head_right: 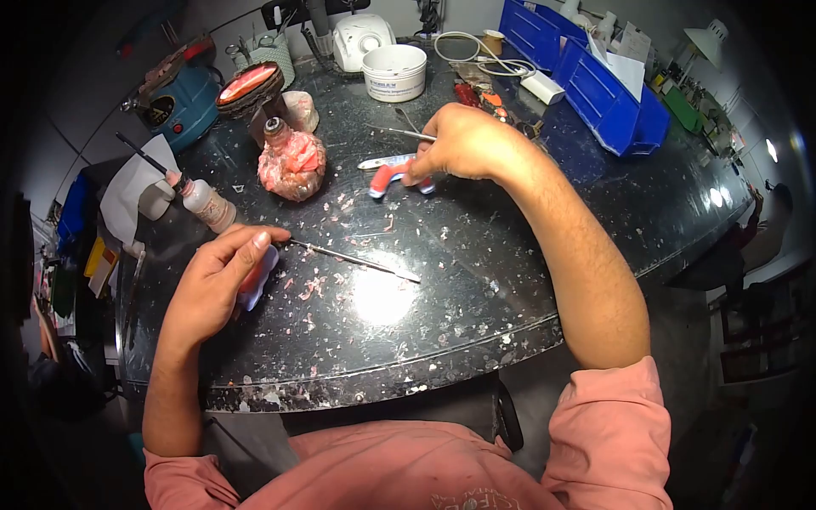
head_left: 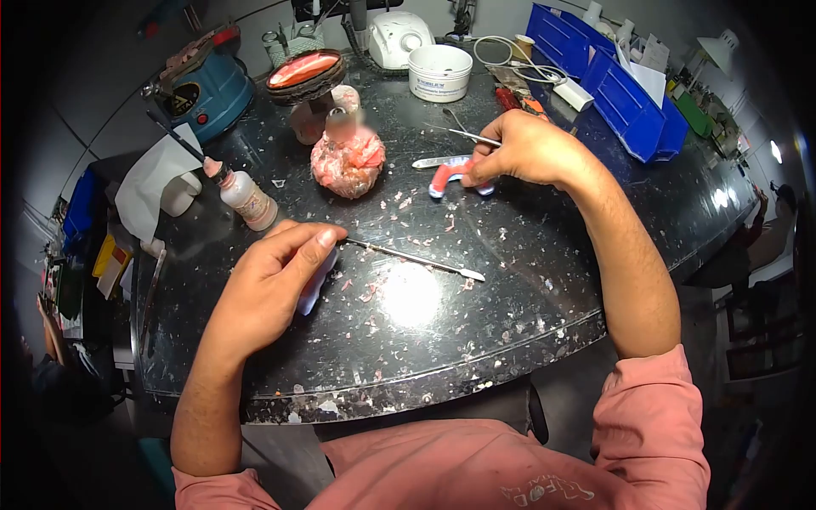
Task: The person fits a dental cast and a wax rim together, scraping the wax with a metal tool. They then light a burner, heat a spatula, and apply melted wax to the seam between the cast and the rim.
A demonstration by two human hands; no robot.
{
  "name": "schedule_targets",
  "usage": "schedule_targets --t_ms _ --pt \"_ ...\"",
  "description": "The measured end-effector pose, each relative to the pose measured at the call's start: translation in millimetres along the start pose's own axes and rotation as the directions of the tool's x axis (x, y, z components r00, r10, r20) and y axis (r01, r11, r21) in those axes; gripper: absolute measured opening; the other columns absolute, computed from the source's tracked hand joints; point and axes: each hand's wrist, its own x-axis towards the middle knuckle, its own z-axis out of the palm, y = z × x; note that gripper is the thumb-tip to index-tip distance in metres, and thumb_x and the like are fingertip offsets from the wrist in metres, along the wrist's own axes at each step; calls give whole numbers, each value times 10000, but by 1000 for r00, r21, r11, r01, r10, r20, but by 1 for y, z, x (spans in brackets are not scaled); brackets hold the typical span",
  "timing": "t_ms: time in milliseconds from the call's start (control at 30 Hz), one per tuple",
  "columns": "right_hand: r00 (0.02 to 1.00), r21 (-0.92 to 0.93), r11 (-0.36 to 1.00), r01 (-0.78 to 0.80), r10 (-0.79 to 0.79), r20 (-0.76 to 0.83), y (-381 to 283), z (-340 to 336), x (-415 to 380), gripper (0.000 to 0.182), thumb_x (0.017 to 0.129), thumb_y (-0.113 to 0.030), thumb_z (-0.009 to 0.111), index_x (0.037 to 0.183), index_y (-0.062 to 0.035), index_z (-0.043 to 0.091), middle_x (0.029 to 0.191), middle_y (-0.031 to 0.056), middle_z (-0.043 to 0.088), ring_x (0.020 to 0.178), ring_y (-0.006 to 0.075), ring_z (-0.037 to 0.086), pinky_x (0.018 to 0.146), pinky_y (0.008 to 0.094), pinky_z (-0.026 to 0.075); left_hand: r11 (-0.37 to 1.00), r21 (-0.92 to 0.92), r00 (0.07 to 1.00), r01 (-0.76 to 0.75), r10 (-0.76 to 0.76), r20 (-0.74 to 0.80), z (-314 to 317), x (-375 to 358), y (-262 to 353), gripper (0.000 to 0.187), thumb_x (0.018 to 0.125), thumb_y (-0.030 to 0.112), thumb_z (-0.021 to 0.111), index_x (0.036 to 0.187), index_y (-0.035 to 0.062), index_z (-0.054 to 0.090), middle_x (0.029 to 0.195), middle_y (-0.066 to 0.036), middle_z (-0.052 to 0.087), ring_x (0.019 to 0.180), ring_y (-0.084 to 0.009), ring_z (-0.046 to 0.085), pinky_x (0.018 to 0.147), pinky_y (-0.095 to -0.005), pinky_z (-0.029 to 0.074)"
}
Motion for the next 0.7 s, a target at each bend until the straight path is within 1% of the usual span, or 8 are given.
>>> schedule_targets --t_ms 33,100,133,233,267,500,633,700 --pt "1000 32 999 1 -1 22 2 -1 0 348 734 -286 841 828 24 715 694 44 669 643 109 591 611 276 458 1000 3 1000 7 -7 -6 2 -1 -1 442 1053 371 521 1264 -2 625 967 -35 622 813 -76 572 743 -209 456" --pt "1000 35 999 13 -14 12 -1 -2 -2 303 743 -232 805 842 41 718 703 60 689 669 117 626 629 288 482 980 -191 997 -62 50 -67 8 -3 -1 558 1087 446 362 1296 -11 603 957 -15 600 808 -73 551 773 -207 438" --pt "1000 22 1000 5 -5 19 -1 -5 -2 287 744 -219 793 836 42 720 697 61 687 666 117 624 629 286 480 990 -107 993 -91 82 -88 9 -4 4 651 1085 507 279 1301 -18 597 953 -37 626 862 -101 581 827 -228 448" --pt "999 39 999 30 -29 -21 4 -18 -4 318 719 -244 777 892 23 762 738 111 712 669 157 644 648 307 496 976 -215 999 -45 41 -24 3 0 -3 683 1081 516 275 1272 -48 608 940 -68 656 899 -119 611 856 -240 464" --pt "998 78 997 27 -22 -66 6 -21 -6 318 723 -241 772 895 27 759 738 107 709 678 159 643 658 308 495 988 -156 999 -1 -4 -32 0 -1 0 736 1074 539 259 1220 -74 641 997 -126 696 963 -150 637 906 -249 466" --pt "976 234 960 155 -112 -186 -8 -38 -19 284 785 -254 783 867 13 731 744 27 655 713 77 564 684 252 446 982 -182 995 -42 25 -95 -1 1 3 782 1061 577 242 1174 -56 686 1124 -189 706 1045 -197 643 986 -284 449" --pt "948 353 882 313 -264 -180 -36 -38 -32 245 791 -197 808 900 10 734 766 -2 642 723 56 549 667 221 420 995 -68 989 -67 58 -135 -4 1 -1 605 1072 450 374 1144 -52 704 1096 -145 718 1034 -172 640 987 -291 450" --pt "951 356 883 304 -262 -163 -57 -38 -40 230 775 -164 815 917 -1 738 778 -19 626 718 53 537 656 226 417 994 -43 982 -96 87 -165 -5 -1 -1 517 1072 381 440 1134 -57 707 1091 -130 721 1022 -160 641 973 -290 459"
